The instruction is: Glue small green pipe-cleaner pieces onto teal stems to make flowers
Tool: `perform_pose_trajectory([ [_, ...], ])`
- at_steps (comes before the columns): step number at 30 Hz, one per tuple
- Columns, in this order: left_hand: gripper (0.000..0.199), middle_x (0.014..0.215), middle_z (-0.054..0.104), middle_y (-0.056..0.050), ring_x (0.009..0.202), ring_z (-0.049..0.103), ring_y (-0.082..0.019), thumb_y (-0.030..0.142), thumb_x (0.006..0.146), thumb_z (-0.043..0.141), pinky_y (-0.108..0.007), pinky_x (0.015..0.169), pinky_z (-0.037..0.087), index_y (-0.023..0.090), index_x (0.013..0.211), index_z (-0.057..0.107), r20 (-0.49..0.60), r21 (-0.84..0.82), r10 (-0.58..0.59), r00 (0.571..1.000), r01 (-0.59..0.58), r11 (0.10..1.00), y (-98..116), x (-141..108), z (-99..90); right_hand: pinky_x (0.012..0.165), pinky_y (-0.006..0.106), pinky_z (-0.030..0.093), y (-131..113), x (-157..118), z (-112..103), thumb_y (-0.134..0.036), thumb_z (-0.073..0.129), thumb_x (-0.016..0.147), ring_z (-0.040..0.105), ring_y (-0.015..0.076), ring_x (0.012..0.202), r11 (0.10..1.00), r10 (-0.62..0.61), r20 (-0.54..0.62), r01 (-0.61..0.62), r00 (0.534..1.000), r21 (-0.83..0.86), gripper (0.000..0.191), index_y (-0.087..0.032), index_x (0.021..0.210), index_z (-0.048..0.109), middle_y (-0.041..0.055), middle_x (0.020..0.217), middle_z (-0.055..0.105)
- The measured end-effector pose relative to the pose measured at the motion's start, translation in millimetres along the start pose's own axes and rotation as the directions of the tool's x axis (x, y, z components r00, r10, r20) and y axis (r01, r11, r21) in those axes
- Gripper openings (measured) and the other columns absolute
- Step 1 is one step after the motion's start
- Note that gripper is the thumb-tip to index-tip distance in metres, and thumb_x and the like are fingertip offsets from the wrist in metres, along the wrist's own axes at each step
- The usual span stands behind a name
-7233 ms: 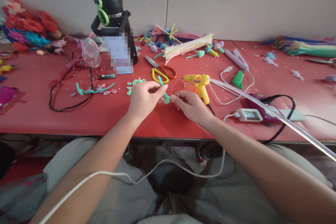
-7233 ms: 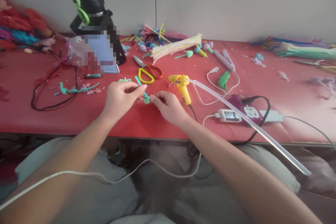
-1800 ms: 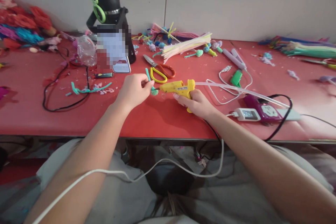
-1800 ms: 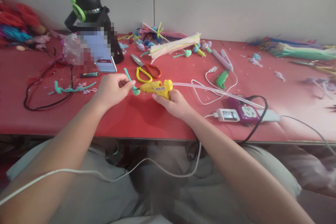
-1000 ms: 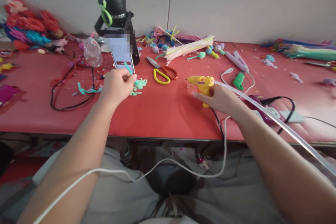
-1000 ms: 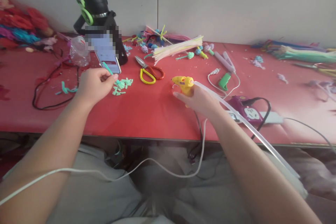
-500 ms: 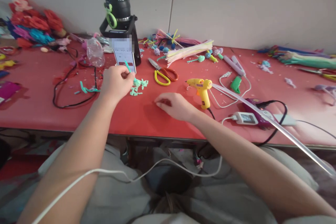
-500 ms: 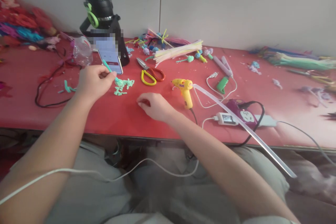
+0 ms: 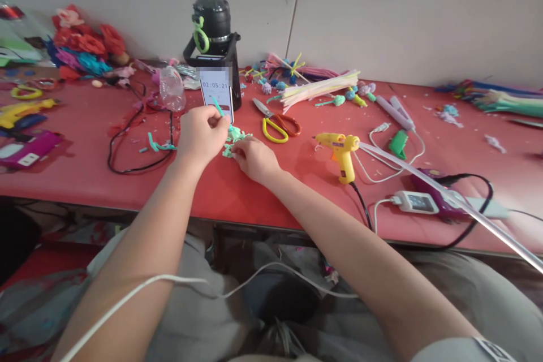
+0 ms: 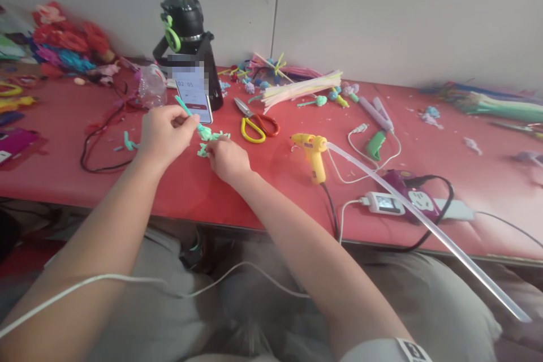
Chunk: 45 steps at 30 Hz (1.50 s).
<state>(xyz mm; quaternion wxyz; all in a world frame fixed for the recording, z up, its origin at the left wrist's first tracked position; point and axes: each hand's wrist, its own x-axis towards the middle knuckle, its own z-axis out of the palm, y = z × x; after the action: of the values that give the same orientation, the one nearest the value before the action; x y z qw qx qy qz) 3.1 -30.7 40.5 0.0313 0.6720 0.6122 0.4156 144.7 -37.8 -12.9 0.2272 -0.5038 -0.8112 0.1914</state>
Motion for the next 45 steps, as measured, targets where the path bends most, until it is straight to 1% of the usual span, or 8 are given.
perform_pose_trajectory([
  [7, 0.031, 0.055, 0.052, 0.001, 0.057, 0.048, -0.015, 0.025, 0.082, 0.065, -0.032, 0.061, 0.035, 0.02, 0.056, 0.047, 0.016, 0.008, -0.008, 1.0, 0.008, 1.0, 1, 0, 1.5, 0.078, 0.032, 0.048, 2, 1, 1, -0.016, 0.051, 0.098, 0.064, 0.024, 0.102, 0.998, -0.066, 0.007, 0.065, 0.998, 0.01, 0.016, -0.014, 0.102, 0.067, 0.0138, 0.114, 0.069],
  [15, 0.03, 0.054, 0.053, 0.001, 0.056, 0.049, -0.015, 0.026, 0.083, 0.064, -0.031, 0.06, 0.036, 0.02, 0.058, 0.048, 0.028, -0.002, -0.024, 0.999, 0.024, 1.0, 6, -3, 2.4, 0.071, 0.032, 0.05, 39, -18, -13, -0.016, 0.065, 0.085, 0.063, 0.0182, 0.074, 0.9, 0.05, -0.051, -0.023, 0.997, 0.435, 0.011, -0.02, 0.079, 0.056, 0.0038, 0.08, 0.067],
  [22, 0.033, 0.051, 0.05, 0.001, 0.055, 0.049, -0.015, 0.026, 0.082, 0.065, -0.032, 0.059, 0.035, 0.021, 0.055, 0.045, 0.06, -0.004, 0.015, 0.998, -0.015, 1.0, 13, -7, 10.0, 0.082, 0.034, 0.053, 51, -33, -24, -0.016, 0.054, 0.089, 0.065, 0.0175, 0.082, 0.897, -0.035, -0.051, 0.054, 0.998, 0.439, 0.024, -0.014, 0.109, 0.067, 0.0077, 0.096, 0.071],
  [24, 0.034, 0.051, 0.049, 0.001, 0.054, 0.048, -0.015, 0.025, 0.082, 0.065, -0.032, 0.059, 0.034, 0.021, 0.055, 0.046, 0.071, -0.025, 0.019, 0.997, -0.018, 1.0, 15, -9, 13.7, 0.086, 0.035, 0.053, 53, -37, -29, -0.017, 0.053, 0.09, 0.067, 0.0185, 0.087, 0.908, -0.049, -0.041, 0.061, 0.998, 0.415, 0.02, -0.015, 0.1, 0.07, 0.0084, 0.098, 0.073],
  [29, 0.033, 0.053, 0.053, -0.001, 0.054, 0.052, -0.015, 0.026, 0.085, 0.065, -0.033, 0.057, 0.033, 0.021, 0.057, 0.049, 0.147, -0.089, 0.073, 0.986, -0.061, 0.994, 22, -19, 23.7, 0.077, 0.034, 0.057, 65, -51, -40, -0.025, 0.066, 0.085, 0.07, 0.018, 0.076, 0.789, 0.096, -0.029, -0.058, 0.995, 0.612, 0.007, -0.018, 0.087, 0.067, 0.0045, 0.079, 0.073],
  [32, 0.035, 0.054, 0.054, -0.001, 0.053, 0.05, -0.015, 0.028, 0.087, 0.065, -0.033, 0.056, 0.033, 0.021, 0.058, 0.048, 0.225, -0.127, 0.155, 0.962, -0.129, 0.983, 30, -27, 27.7, 0.073, 0.034, 0.059, 73, -64, -49, -0.034, 0.071, 0.083, 0.07, 0.018, 0.072, 0.706, 0.171, -0.011, -0.115, 0.985, 0.699, 0.015, -0.019, 0.084, 0.069, 0.0045, 0.076, 0.073],
  [37, 0.036, 0.055, 0.054, 0.0, 0.055, 0.049, -0.015, 0.029, 0.088, 0.063, -0.032, 0.057, 0.033, 0.02, 0.056, 0.048, 0.377, -0.203, 0.271, 0.886, -0.207, 0.957, 45, -38, 30.5, 0.071, 0.035, 0.057, 77, -88, -74, -0.039, 0.072, 0.083, 0.067, 0.0179, 0.071, 0.797, 0.21, -0.164, -0.072, 0.964, 0.599, 0.02, -0.02, 0.083, 0.076, 0.0044, 0.076, 0.073],
  [45, 0.031, 0.063, 0.064, -0.002, 0.06, 0.057, -0.016, 0.032, 0.09, 0.063, -0.03, 0.058, 0.041, 0.019, 0.063, 0.062, 0.487, -0.419, 0.333, 0.807, -0.118, 0.9, 55, -52, 37.1, 0.066, 0.032, 0.051, 64, -99, -83, -0.046, 0.072, 0.084, 0.063, 0.0162, 0.069, 0.779, 0.241, -0.204, -0.064, 0.949, 0.623, 0.028, -0.018, 0.082, 0.07, 0.0046, 0.075, 0.071],
])
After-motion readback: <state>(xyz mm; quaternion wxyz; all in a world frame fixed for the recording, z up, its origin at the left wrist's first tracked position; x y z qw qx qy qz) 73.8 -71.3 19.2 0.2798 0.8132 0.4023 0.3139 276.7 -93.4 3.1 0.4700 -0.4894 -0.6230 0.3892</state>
